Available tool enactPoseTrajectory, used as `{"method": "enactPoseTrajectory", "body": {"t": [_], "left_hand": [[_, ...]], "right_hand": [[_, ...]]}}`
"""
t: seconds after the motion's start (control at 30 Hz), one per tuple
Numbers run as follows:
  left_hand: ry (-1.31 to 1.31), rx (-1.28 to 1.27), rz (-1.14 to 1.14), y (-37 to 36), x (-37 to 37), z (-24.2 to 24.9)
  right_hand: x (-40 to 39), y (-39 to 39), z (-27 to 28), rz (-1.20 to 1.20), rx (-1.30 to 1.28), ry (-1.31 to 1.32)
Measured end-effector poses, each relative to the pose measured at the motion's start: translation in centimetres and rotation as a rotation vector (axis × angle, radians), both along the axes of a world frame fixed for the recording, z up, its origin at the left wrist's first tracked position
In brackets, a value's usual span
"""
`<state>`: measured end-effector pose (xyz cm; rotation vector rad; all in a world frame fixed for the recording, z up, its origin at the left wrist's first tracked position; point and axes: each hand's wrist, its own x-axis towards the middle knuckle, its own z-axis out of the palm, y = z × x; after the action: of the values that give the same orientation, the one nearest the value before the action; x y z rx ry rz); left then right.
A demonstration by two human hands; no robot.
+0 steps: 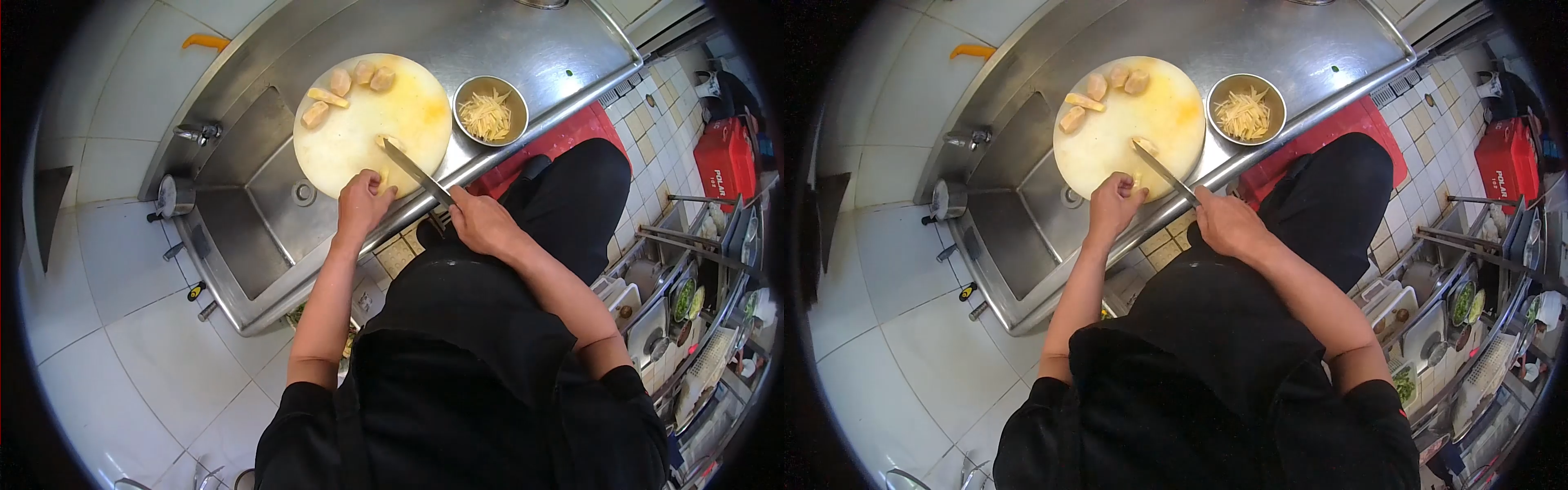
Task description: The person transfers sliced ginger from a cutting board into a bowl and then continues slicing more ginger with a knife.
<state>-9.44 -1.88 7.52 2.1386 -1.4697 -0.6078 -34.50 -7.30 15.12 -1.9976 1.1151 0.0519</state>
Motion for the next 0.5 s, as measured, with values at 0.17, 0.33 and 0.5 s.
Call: {"method": "enactPoseTrajectory", "body": {"t": [0.17,0.33,0.5], "left_hand": [[0.219,-0.114,0.020,-0.1,1.8,-1.8],[-0.051,-0.130,-0.244,-0.3,2.4,-1.3],[-0.009,-0.173,-0.154,-0.3,0.1,-2.0]], "right_hand": [[0.2,0.1,-0.3,0.033,-0.020,-0.025],[1.4,-0.5,0.0,0.121,-0.050,-0.006],[3.4,-0.8,0.9,0.135,-0.158,0.095]]}}
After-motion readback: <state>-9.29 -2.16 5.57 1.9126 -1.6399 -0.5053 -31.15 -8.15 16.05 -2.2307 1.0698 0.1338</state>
